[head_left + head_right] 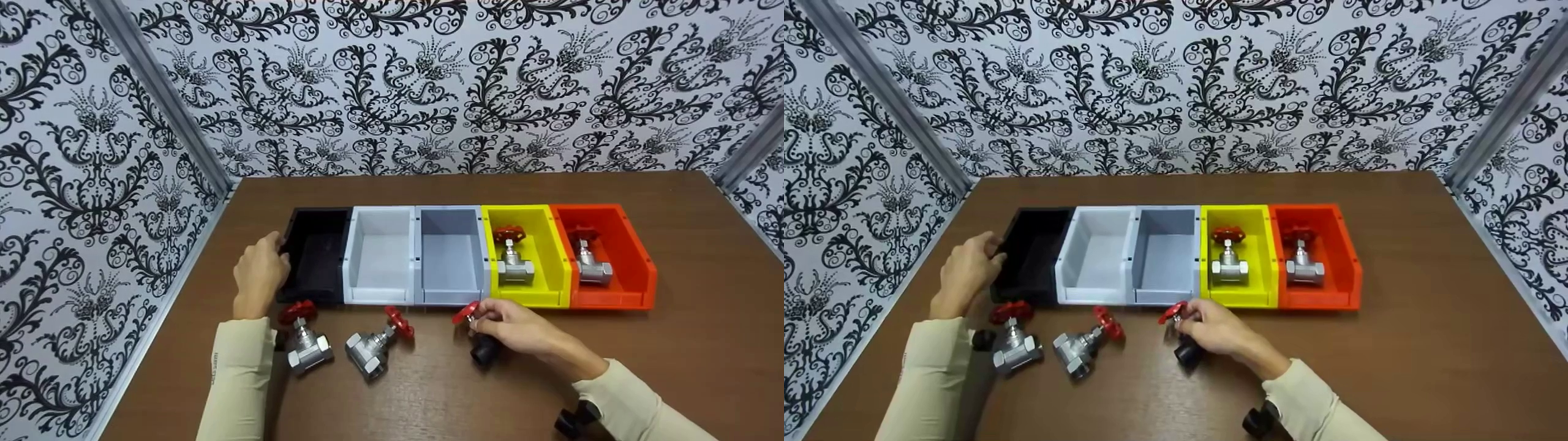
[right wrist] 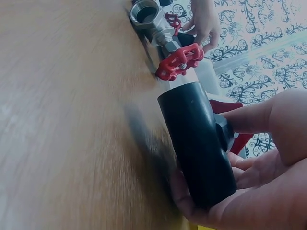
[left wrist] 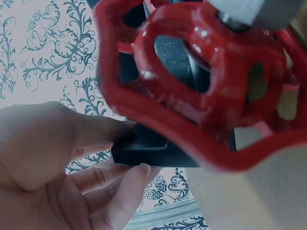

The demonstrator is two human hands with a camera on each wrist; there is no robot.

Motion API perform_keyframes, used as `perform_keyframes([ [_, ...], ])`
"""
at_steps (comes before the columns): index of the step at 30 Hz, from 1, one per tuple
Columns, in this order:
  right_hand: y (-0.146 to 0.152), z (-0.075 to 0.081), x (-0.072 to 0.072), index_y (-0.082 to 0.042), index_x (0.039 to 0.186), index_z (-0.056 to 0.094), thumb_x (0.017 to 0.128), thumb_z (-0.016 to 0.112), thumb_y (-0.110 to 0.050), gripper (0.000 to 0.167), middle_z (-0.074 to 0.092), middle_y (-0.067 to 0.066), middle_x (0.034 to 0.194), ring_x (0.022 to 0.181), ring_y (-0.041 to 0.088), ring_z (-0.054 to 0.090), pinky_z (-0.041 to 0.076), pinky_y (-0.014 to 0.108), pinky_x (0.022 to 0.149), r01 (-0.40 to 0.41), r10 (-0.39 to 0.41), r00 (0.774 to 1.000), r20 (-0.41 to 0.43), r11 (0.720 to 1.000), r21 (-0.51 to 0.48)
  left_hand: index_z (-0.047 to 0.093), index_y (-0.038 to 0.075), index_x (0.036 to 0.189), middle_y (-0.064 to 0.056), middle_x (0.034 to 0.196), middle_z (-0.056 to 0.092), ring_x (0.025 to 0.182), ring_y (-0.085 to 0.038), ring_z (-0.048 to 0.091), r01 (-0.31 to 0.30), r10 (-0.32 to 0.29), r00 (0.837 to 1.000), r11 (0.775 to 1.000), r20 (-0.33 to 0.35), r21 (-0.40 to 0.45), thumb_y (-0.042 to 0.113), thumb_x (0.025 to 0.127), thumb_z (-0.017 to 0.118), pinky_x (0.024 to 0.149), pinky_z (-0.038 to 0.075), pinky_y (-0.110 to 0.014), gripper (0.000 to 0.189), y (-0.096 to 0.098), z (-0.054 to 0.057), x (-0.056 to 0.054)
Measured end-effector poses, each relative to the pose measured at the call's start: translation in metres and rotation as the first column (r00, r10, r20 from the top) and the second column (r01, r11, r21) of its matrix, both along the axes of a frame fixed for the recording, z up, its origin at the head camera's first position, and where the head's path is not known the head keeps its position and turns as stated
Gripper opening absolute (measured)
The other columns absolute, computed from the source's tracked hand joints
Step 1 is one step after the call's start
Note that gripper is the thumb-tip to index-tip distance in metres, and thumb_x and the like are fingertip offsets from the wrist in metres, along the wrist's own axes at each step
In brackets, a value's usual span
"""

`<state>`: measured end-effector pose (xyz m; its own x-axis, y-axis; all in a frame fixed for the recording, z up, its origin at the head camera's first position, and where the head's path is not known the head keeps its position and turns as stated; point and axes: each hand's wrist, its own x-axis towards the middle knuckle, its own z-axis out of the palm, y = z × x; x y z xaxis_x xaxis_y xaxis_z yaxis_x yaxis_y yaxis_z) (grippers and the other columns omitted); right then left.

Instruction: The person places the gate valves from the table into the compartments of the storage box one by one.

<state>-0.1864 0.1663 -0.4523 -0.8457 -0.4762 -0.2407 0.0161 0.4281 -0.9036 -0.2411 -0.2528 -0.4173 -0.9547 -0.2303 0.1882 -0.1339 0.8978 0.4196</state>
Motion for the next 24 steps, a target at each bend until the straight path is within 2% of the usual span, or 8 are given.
perform_keyframes([
  [5, 0.0003, 0.0008, 0.0004, 0.006, 0.116, 0.06, 0.096, 0.06, -0.016, 0.029, 0.07, 0.01, 0.093, 0.083, 0.016, 0.063, 0.045, 0.028, 0.078, -0.024, 0.025, 0.999, 0.027, 0.999, -0.044, 0.065, 0.008, 0.112, -0.026, 0.112, 0.069, 0.096, -0.052, 0.064, -0.005, 0.005, 1.0, 1.0, 0.003, -0.001, 0.01, 0.091, 0.061, 0.076, 0.048, -0.065, 0.022, -0.0002, -0.0005, 0.0],
  [11, -0.0003, 0.0034, -0.0001, 0.005, 0.116, 0.061, 0.097, 0.06, -0.018, 0.03, 0.071, 0.011, 0.094, 0.083, 0.016, 0.063, 0.044, 0.03, 0.08, -0.007, 0.008, 1.0, 0.03, 0.999, -0.052, 0.065, 0.009, 0.114, -0.026, 0.114, 0.068, 0.098, -0.052, 0.064, -0.008, 0.008, 1.0, 1.0, 0.017, 0.002, 0.011, 0.091, 0.061, 0.077, 0.048, -0.065, 0.024, -0.0005, 0.0003, 0.0004],
  [19, -0.0017, 0.0067, 0.0015, -0.005, 0.121, 0.065, 0.098, 0.06, -0.019, 0.028, 0.07, 0.012, 0.1, 0.087, 0.018, 0.062, 0.045, 0.032, 0.082, -0.043, 0.048, 0.997, 0.063, 0.996, -0.079, 0.065, 0.009, 0.117, -0.025, 0.116, 0.068, 0.099, -0.051, 0.064, -0.008, 0.008, 1.0, 1.0, 0.03, 0.01, 0.011, 0.092, 0.06, 0.077, 0.048, -0.064, 0.025, -0.0009, 0.0014, 0.0006],
  [24, -0.003, 0.0091, 0.0019, -0.001, 0.122, 0.063, 0.095, 0.063, -0.02, 0.033, 0.07, 0.013, 0.106, 0.091, 0.018, 0.06, 0.042, 0.033, 0.085, -0.045, 0.05, 0.997, 0.058, 0.996, -0.081, 0.065, 0.009, 0.117, -0.025, 0.116, 0.068, 0.098, -0.051, 0.064, -0.009, 0.009, 1.0, 1.0, 0.026, 0.006, 0.012, 0.093, 0.06, 0.076, 0.048, -0.064, 0.025, -0.0003, 0.0013, 0.0002],
])
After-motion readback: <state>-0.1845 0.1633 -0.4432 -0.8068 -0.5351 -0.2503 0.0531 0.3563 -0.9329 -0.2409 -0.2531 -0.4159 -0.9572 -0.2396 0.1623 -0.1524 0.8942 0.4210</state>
